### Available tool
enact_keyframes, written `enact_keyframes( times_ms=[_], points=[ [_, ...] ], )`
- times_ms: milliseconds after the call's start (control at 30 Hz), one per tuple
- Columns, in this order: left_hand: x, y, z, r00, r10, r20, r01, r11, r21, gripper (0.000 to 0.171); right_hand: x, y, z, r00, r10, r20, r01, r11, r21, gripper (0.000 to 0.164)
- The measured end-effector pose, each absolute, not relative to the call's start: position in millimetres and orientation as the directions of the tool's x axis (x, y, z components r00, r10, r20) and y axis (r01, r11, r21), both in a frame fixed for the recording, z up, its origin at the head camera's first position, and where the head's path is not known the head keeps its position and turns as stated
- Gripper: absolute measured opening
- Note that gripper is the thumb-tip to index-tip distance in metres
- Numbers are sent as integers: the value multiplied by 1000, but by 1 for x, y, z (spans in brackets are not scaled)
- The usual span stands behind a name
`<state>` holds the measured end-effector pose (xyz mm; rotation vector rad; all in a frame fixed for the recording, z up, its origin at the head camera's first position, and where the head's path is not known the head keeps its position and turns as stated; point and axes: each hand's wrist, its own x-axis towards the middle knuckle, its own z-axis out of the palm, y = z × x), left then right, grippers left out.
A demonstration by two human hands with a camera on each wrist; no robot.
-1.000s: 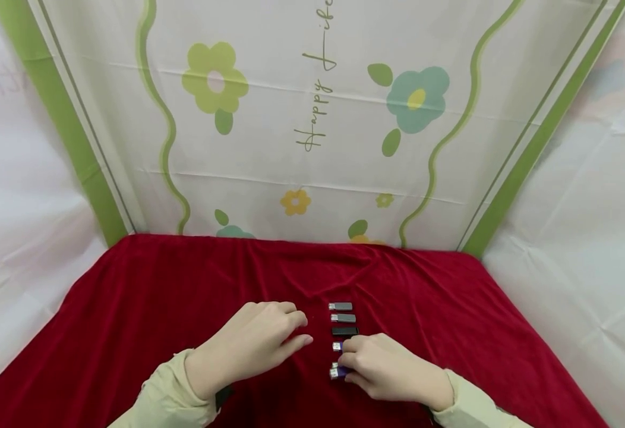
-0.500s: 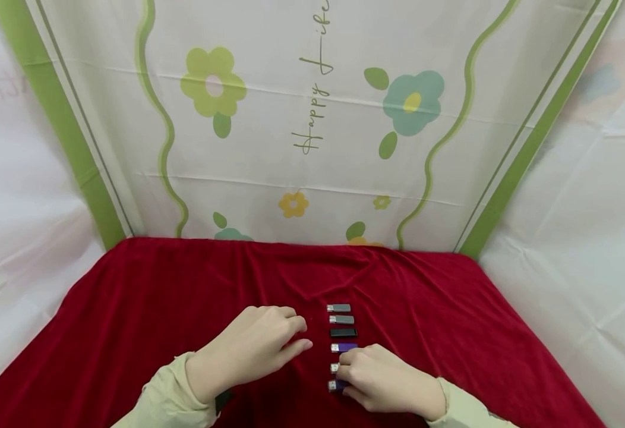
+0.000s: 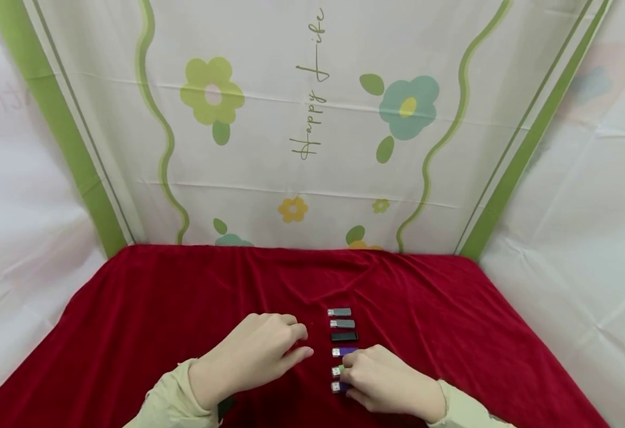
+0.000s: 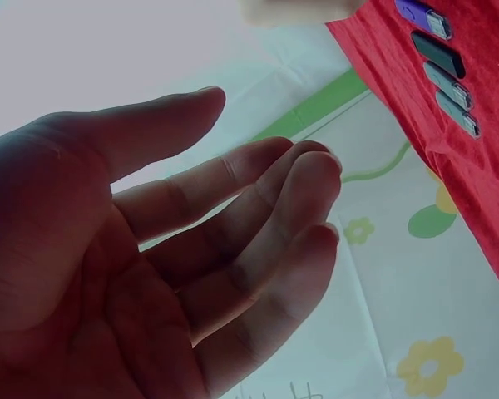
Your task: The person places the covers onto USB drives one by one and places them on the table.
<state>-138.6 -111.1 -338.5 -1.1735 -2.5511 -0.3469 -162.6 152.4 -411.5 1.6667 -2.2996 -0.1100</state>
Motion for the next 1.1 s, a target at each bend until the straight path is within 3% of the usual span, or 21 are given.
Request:
enact_keyframes(
  times_ms=[133, 333, 500, 767, 1100],
  points=[
    [-139, -110, -338, -617, 698, 364, 770, 631, 94, 16, -164, 154, -411, -288, -938, 191, -911, 330, 249, 22],
    [-138, -107, -341, -616, 715, 329, 778, 619, 111, 20, -163, 156, -414, -342, -917, 203, -910, 377, 173, 22],
    [-140, -103, -342, -613, 719, 328, 782, 610, 125, 20, -164, 161, -409, -399, -859, 320, -885, 453, 112, 22],
    [-145, -94, -350, -594, 681, 428, 788, 600, 138, 19, -184, 168, -399, -438, -740, 510, -826, 555, 97, 17],
    [-134, -90, -375, -611, 493, 620, 722, 668, 181, 47, -152, 153, -382, -562, -618, 550, -771, 632, -78, 50]
  ],
)
